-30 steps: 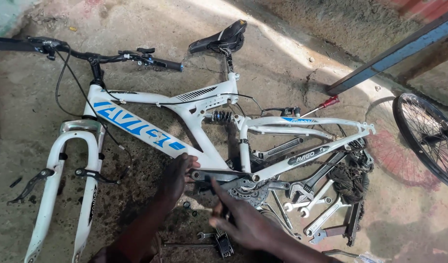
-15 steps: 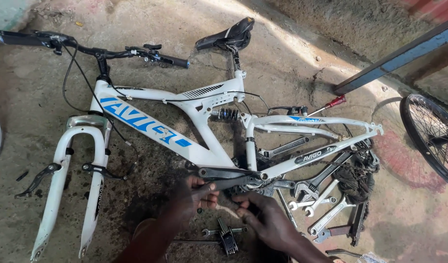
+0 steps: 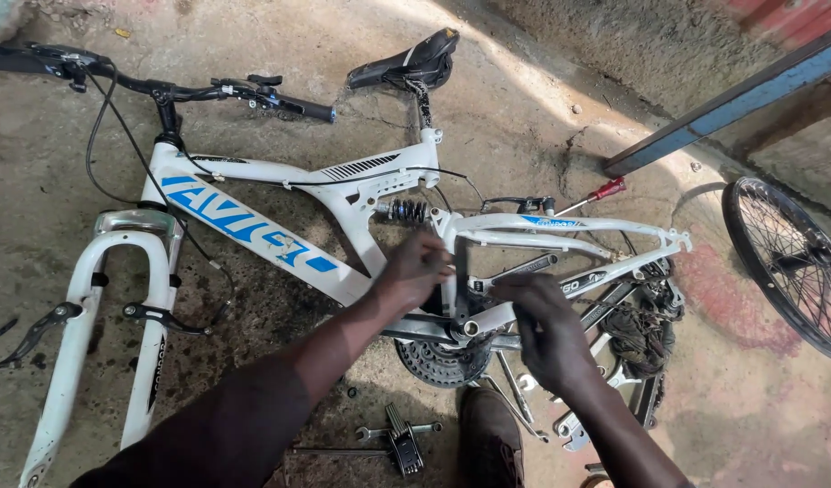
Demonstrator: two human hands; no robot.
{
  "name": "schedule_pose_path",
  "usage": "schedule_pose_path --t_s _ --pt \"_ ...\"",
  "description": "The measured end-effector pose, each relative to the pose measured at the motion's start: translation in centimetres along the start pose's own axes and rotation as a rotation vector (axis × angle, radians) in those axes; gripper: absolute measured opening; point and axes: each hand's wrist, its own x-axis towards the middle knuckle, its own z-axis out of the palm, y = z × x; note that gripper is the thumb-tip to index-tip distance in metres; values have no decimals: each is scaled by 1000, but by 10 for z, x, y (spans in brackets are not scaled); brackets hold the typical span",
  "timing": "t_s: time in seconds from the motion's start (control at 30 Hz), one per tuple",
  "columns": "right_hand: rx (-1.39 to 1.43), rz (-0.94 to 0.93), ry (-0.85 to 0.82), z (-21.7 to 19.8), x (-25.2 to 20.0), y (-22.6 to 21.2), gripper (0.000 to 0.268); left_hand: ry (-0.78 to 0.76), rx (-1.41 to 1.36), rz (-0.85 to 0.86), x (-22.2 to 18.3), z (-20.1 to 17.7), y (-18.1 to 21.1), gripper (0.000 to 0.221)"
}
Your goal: Repairing a bicycle by adjusting and tightening components of the crankset and bottom bracket using wrenches.
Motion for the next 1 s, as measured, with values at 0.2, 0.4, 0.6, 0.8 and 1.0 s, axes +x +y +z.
schedule_pose_path --t_s 0.2,0.4,0.6,0.8,1.0 --pt "-331 -401 -283 9 5 33 29 -172 288 -156 -27 21 -1 33" --pt "-480 44 -406 19 -73 64 48 -115 1589 113 -93 -10 56 15" --pt "150 719 -618 49 -99 -7 48 -3 1270 209 -138 -41 51 21" --pt "952 1022 -513 93 -63 -43 34 -149 1237 609 -149 -39 48 69" --pt "1077 1038 -396 104 -29 -54 30 -240 1243 615 -141 -34 51 54"
